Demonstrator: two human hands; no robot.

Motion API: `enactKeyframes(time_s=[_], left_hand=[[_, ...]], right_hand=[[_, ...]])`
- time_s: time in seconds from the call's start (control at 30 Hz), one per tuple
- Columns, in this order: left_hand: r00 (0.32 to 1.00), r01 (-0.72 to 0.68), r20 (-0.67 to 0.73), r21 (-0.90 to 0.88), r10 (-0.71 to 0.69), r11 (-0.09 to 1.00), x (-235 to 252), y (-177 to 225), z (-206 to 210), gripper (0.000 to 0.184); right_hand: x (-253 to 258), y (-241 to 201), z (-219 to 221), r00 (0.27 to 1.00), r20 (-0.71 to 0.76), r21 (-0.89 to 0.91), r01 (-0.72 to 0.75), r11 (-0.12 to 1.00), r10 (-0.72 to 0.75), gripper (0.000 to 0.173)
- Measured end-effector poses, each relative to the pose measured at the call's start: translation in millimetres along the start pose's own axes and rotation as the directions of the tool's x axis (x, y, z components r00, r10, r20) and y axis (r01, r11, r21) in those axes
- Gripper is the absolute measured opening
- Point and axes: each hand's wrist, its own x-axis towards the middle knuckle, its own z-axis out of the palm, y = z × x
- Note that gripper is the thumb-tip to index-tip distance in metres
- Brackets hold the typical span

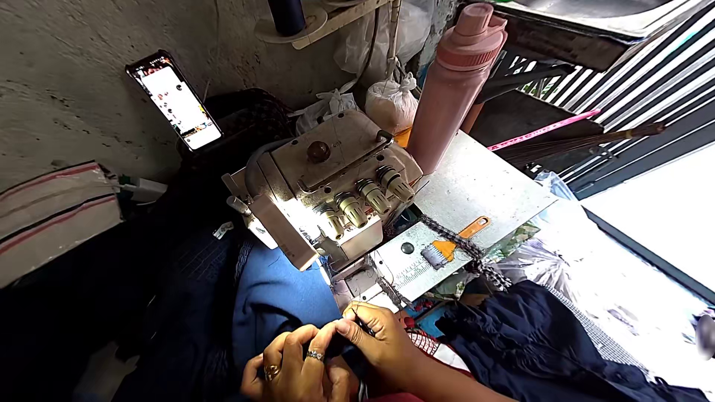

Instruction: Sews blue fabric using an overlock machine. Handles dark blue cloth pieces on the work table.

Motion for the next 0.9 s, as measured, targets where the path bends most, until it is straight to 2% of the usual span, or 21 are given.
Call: enactKeyframes(time_s=[0.13, 0.2, 0.33, 0.43, 0.67, 0.8, 0.9], left_hand=[[0.985, -0.085, -0.136, 0.157, 0.106, 0.984, 1, -15, 27, 0.036], [0.966, -0.107, -0.203, 0.252, 0.161, 0.962, 7, -27, 36, 0.033], [0.969, -0.145, -0.149, 0.314, 0.199, 0.938, 15, -29, 28, 0.039], [0.967, -0.176, -0.126, 0.307, 0.223, 0.935, 23, -32, 18, 0.035], [0.988, -0.143, -0.039, 0.177, 0.152, 0.974, 56, -51, 14, 0.04], [0.994, -0.097, -0.025, 0.17, 0.103, 0.981, 79, -58, 15, 0.04], [0.997, -0.064, -0.038, 0.212, 0.074, 0.975, 92, -66, 18, 0.036]], right_hand=[[-1, -4, -3, 0.997, -0.021, -0.04, 0.068, 0.997, -0.068, 0.03], [-1, -5, -6, 0.994, -0.05, -0.079, 0.088, 0.993, -0.092, 0.029], [3, -3, -9, 0.991, -0.077, -0.128, 0.101, 0.987, -0.111, 0.028], [21, -2, -9, 0.992, -0.077, -0.152, 0.089, 0.984, -0.101, 0.029], [71, -5, 1, 0.989, -0.136, -0.128, -0.076, 0.989, 0.059, 0.035], [77, -3, 7, 0.981, -0.188, -0.27, -0.002, 0.963, -0.051, 0.035], [62, 12, 7, 0.968, -0.189, -0.272, 0.11, 0.956, -0.165, 0.034]])
